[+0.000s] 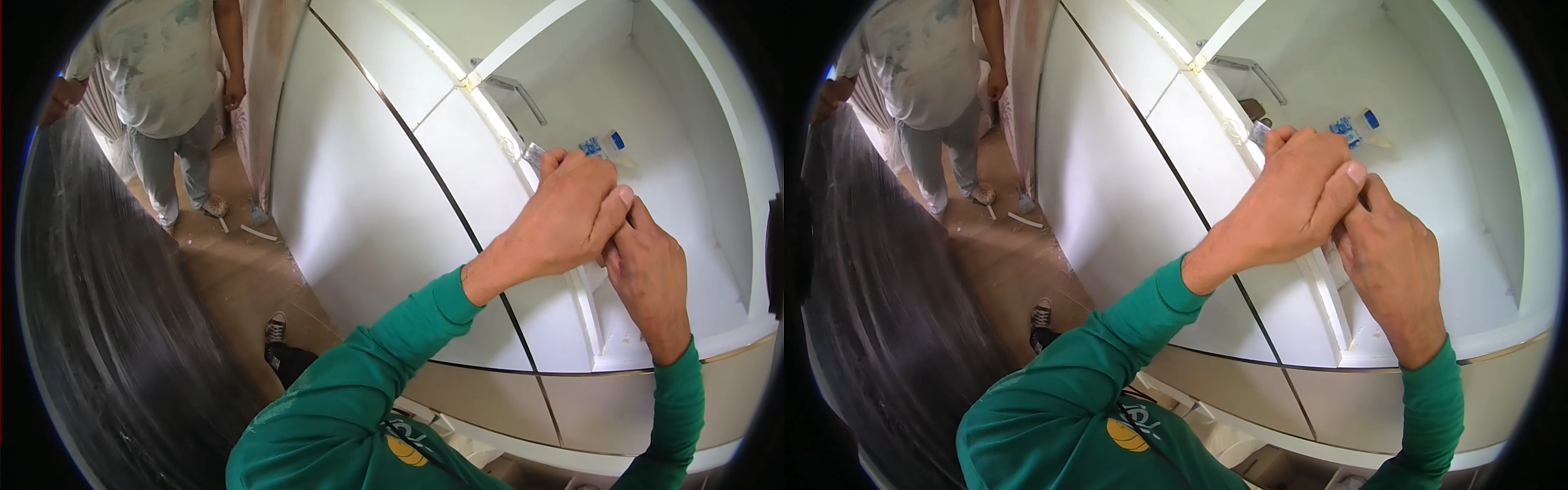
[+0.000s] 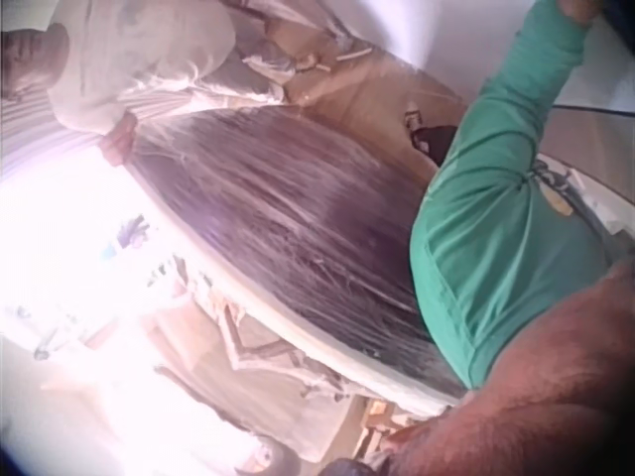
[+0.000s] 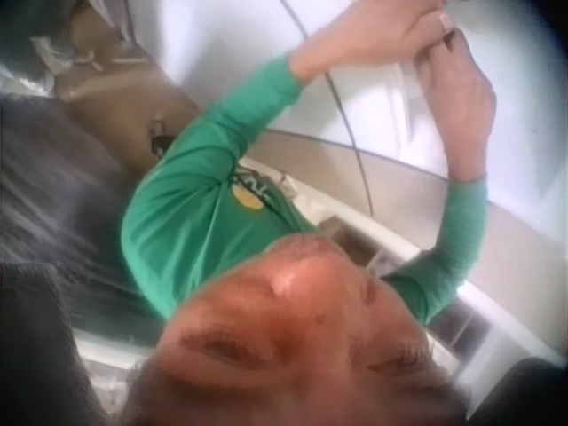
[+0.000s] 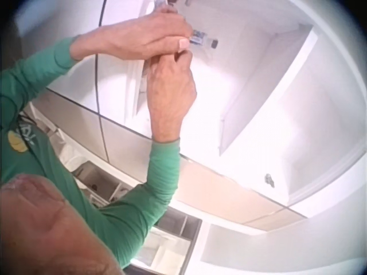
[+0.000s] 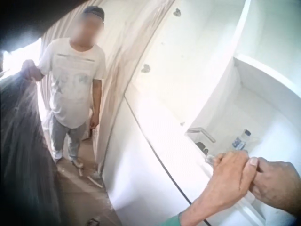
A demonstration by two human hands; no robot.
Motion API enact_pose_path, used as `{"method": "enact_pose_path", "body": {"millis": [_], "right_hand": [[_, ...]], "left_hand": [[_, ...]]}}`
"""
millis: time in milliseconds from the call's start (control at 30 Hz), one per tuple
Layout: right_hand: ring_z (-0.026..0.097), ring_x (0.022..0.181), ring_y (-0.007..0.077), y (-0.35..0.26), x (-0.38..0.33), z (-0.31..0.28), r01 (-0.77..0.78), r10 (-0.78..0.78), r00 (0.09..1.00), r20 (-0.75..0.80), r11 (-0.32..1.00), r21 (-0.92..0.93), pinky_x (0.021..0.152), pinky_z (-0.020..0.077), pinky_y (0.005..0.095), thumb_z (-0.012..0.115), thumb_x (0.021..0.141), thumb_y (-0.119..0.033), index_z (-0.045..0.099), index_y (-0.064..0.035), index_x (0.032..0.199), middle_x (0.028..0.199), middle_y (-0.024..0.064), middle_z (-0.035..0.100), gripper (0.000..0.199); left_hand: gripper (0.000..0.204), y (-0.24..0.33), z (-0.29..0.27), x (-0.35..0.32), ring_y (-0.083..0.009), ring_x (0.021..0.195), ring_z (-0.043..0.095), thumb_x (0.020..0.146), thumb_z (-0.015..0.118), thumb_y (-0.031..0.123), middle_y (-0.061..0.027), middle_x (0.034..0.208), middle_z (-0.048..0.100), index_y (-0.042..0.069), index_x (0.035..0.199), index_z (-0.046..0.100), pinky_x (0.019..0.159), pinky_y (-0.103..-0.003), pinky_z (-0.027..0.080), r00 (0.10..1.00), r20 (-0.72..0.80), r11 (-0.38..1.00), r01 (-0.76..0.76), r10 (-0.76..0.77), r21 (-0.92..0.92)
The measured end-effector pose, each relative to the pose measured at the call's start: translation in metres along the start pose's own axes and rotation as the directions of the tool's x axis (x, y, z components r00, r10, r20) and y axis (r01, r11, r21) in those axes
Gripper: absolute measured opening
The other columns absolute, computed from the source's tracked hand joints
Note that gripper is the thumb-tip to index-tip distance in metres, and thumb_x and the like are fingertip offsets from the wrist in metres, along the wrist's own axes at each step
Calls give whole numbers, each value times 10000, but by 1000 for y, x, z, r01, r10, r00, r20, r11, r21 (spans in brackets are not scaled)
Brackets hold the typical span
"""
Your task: The person uses a scraper to clean excess material from the top edge of a cabinet frame, periodically wiping the tool with a cloth and testing the fit of the door.
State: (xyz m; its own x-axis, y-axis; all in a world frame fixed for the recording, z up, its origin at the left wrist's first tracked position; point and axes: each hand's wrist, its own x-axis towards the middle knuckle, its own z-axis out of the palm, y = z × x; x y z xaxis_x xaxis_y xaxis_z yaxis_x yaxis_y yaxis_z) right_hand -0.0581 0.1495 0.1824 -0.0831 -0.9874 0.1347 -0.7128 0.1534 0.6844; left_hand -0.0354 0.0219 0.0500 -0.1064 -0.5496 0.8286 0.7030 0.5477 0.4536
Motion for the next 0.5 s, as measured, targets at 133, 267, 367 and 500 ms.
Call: {"method": "enact_pose_path", "body": {"millis": [133, 267, 367, 500], "right_hand": [[713, 769, 294, -7, 9, -4, 5, -5, 1000, 3, 1000, -29, 659, 596, 417, 782, 930, -125, 697, -53, 1158, 1127, 72, 668, 254], [713, 772, 300, -7, 9, -3, -15, 16, 1000, 26, 1000, -27, 660, 594, 430, 781, 929, -127, 700, -51, 1148, 1121, 78, 668, 246], [716, 789, 313, -8, 11, 0, -5, 5, 1000, 7, 1000, -6, 663, 592, 439, 779, 925, -122, 705, -55, 1149, 1120, 85, 668, 245], [720, 822, 328, -11, 28, -4, 15, -15, 1000, 22, 1000, -6, 676, 593, 443, 775, 921, -114, 710, -59, 1154, 1139, 92, 672, 249]], "left_hand": [[340, -3, -8, 4, -315, 846, 478, 1138, 510, 287, -108, 847, 516, 60, 889, 555, 958, -470, 348, 1000, 6, 1000, 6, -6, -2], [332, -3, -9, 3, -312, 844, 480, 1135, 516, 278, -108, 845, 523, 58, 891, 560, 963, -466, 343, 1000, 12, 1000, 18, -18, -14], [333, -7, -11, 3, -307, 847, 480, 1136, 517, 280, -108, 840, 516, 60, 889, 559, 968, -462, 341, 1000, -9, 1000, 0, 0, -4], [326, -15, -18, 12, -310, 856, 485, 1132, 522, 280, -113, 841, 515, 63, 892, 563, 971, -468, 342, 1000, -25, 1000, -6, 6, -7]]}}
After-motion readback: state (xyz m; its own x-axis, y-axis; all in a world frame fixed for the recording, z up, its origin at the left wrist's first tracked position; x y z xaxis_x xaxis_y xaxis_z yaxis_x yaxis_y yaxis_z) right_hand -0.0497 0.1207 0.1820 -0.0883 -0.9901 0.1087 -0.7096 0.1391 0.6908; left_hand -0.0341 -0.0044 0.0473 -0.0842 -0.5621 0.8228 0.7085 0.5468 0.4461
